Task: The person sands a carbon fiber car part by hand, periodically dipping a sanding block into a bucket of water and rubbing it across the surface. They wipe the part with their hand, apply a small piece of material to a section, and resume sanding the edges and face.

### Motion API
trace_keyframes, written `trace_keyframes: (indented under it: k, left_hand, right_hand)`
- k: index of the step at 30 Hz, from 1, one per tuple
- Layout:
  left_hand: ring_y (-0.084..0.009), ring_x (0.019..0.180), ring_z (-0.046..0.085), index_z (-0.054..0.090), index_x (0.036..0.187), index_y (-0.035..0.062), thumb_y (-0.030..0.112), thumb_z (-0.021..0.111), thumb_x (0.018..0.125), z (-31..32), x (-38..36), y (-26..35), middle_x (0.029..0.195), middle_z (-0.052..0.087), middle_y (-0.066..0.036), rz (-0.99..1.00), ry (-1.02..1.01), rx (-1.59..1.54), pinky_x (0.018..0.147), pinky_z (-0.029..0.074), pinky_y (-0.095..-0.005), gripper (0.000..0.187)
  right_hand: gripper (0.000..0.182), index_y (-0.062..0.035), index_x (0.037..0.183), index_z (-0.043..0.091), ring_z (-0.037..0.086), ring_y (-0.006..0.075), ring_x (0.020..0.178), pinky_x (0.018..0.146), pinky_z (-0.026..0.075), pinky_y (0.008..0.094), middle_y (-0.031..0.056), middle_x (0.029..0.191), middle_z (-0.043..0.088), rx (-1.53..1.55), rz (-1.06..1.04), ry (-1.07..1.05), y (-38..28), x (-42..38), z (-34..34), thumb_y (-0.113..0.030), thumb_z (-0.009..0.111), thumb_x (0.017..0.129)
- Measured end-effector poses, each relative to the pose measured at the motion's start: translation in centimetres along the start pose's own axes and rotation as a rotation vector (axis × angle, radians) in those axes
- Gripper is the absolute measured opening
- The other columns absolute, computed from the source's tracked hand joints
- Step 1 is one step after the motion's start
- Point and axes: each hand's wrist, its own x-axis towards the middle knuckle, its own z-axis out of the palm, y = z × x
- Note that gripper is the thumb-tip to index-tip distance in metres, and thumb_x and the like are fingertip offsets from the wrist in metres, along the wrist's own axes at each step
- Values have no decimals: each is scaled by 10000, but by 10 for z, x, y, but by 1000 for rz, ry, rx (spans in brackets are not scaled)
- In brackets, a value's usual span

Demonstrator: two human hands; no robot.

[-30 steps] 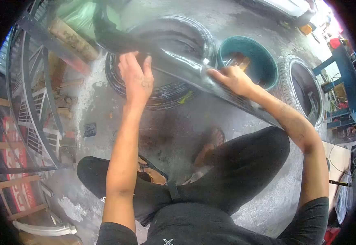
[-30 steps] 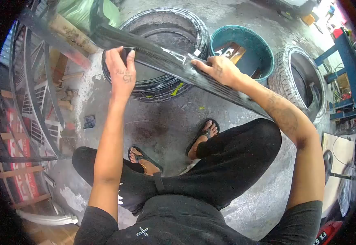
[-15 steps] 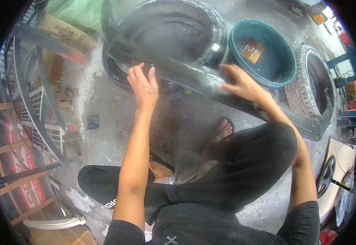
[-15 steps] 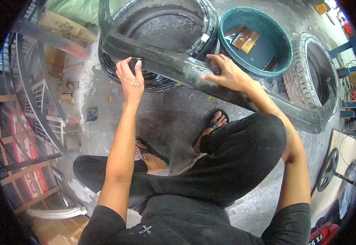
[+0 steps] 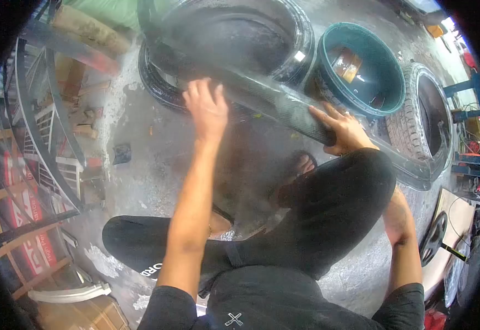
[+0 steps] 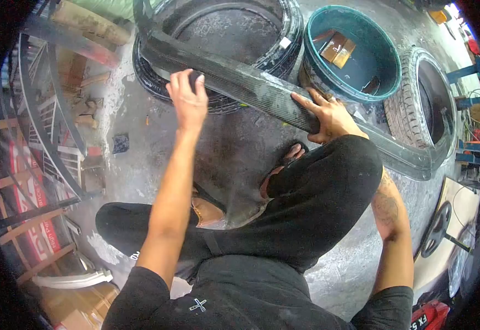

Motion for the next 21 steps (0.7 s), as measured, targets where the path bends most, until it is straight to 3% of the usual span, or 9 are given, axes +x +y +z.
trace_keyframes:
  k: [3,7,10,11,13,15,17,19,21]
  left_hand:
    - [-374,1123,588,650,1188,18,221,692,989,5,-47,84,1161,639,-179,115,-236,-77,999,423,-502,287]
    - [-363,1134,590,651,1190,19,246,673,1004,-7,-30,50,1154,646,-184,253,-305,-105,993,429,-494,295]
    - [-379,1116,578,643,1191,-2,230,660,1008,4,-23,23,1152,636,-193,100,-110,-6,992,433,-512,296]
    - [-395,1109,569,639,1187,-12,229,656,1008,8,-22,25,1151,628,-200,13,-11,54,992,433,-525,300]
    - [-393,1110,569,634,1190,-11,196,693,978,9,-55,80,1180,629,-210,195,-197,-59,986,441,-497,302]
    - [-371,1110,577,638,1197,3,168,712,963,2,-61,81,1176,641,-206,211,-243,-171,978,434,-480,296]
    - [-372,1109,576,640,1207,10,159,728,952,-4,-33,41,1171,644,-193,304,-263,-105,971,438,-492,308]
    - [-381,1100,570,640,1207,3,187,708,977,-4,-8,1,1159,649,-186,78,-111,-23,974,431,-491,302]
    - [-387,1102,568,641,1203,1,202,687,992,8,-17,17,1167,644,-194,27,8,63,988,422,-501,295]
  right_hand:
    - [1233,-373,1679,338,539,498,1391,1154,470,573,228,1648,430,-4,2,6,1,3,-1,-165,915,610]
    - [1241,-368,1673,357,568,499,1361,1159,475,554,228,1645,437,9,-47,92,3,-3,6,-159,944,600]
    - [1245,-382,1674,350,586,499,1341,1154,478,559,229,1642,442,41,-13,43,4,-4,12,-161,942,601]
    - [1259,-364,1665,373,590,501,1341,1164,473,560,241,1644,440,12,-20,65,2,-4,13,-93,930,569]
    - [1275,-346,1656,396,594,502,1342,1175,468,561,253,1645,437,-14,-25,104,2,3,8,-25,917,538]
    - [1278,-357,1656,390,606,484,1337,1150,493,560,254,1634,452,47,-34,115,4,-1,13,-34,926,541]
    - [1267,-355,1655,393,607,475,1341,1128,520,541,254,1637,448,-24,-10,92,2,2,11,-33,925,552]
    - [1260,-373,1652,398,614,474,1334,1150,493,555,256,1643,442,51,28,76,2,2,15,-45,929,557]
    - [1264,-365,1653,398,592,472,1361,1163,473,563,251,1652,432,76,22,81,1,-1,10,-59,932,549]
